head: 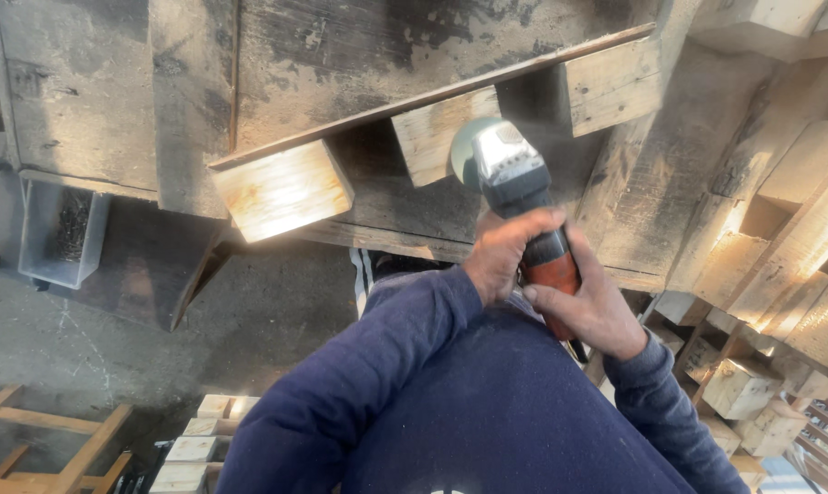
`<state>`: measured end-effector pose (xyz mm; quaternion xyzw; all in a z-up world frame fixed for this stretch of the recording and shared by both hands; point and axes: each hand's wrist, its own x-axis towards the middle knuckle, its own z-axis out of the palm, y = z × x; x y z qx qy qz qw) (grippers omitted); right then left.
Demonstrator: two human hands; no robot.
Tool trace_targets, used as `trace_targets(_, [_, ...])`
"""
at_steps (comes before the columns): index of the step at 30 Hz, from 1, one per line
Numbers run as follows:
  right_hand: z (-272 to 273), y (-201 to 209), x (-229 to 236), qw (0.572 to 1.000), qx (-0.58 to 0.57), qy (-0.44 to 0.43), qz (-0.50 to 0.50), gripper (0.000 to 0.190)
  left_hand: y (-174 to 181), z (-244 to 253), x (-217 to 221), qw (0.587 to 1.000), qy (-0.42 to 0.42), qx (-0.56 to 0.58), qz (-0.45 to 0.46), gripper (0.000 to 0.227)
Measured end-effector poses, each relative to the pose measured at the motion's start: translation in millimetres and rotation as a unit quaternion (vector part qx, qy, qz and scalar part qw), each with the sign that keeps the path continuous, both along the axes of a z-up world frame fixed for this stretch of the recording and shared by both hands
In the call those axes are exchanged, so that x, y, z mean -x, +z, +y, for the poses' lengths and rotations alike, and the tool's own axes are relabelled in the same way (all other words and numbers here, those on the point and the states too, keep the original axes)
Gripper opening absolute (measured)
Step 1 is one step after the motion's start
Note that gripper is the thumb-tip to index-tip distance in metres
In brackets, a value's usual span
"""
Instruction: The person uses an angle grinder with a sanding disc to smooth the surfaces of several small wooden blocks arranged on a workbench. They move the tool across each block, then flip one block over to sand the opposite side before continuing on the remaining pieces.
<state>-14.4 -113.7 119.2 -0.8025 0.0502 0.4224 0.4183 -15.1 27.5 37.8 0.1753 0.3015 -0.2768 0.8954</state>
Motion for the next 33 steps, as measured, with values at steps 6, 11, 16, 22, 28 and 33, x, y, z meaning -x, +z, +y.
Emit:
trace_targets(6, [-2.4,-5.4,-13.1,0.999,0.018,-0.006,-0.044,0.108,-15.3,-0.3,-25.7,0.998,-0.022,-0.056,-0.007,0.038])
trace_targets(11, [-4.9,5.4,4.3,0.999,-0.016,0.005,-0.029,0.096,-2.3,-9.6,3.0,0.998,0.018,0.008,-0.059,0.038])
trace_targets(16, [-2.2,-4.6,-11.9,0.999,0.005,-0.028,-0.037,0.103,-15.0,-3.3,-27.2,0.997,-0.03,-0.065,0.021,0.035])
trace_targets(22, [4.8,5.1,-10.0,1.0,-0.004,-0.015,-0.009,0.11,1.2,0.2,-13.6,0.999,-0.003,-0.039,-0.019,0.034])
trace_targets(28, [12.7,-6.4,-9.1,0.999,-0.035,0.025,-0.027,0.113,-6.4,18.4,-10.8,1.0,0.017,0.004,-0.005,0.034])
trace_targets(33, [20.8,-2.8,-11.5,0.999,-0.029,0.024,-0.019,0.111,-8.5,26.1,-7.4,0.999,0.026,-0.041,-0.021,0.032])
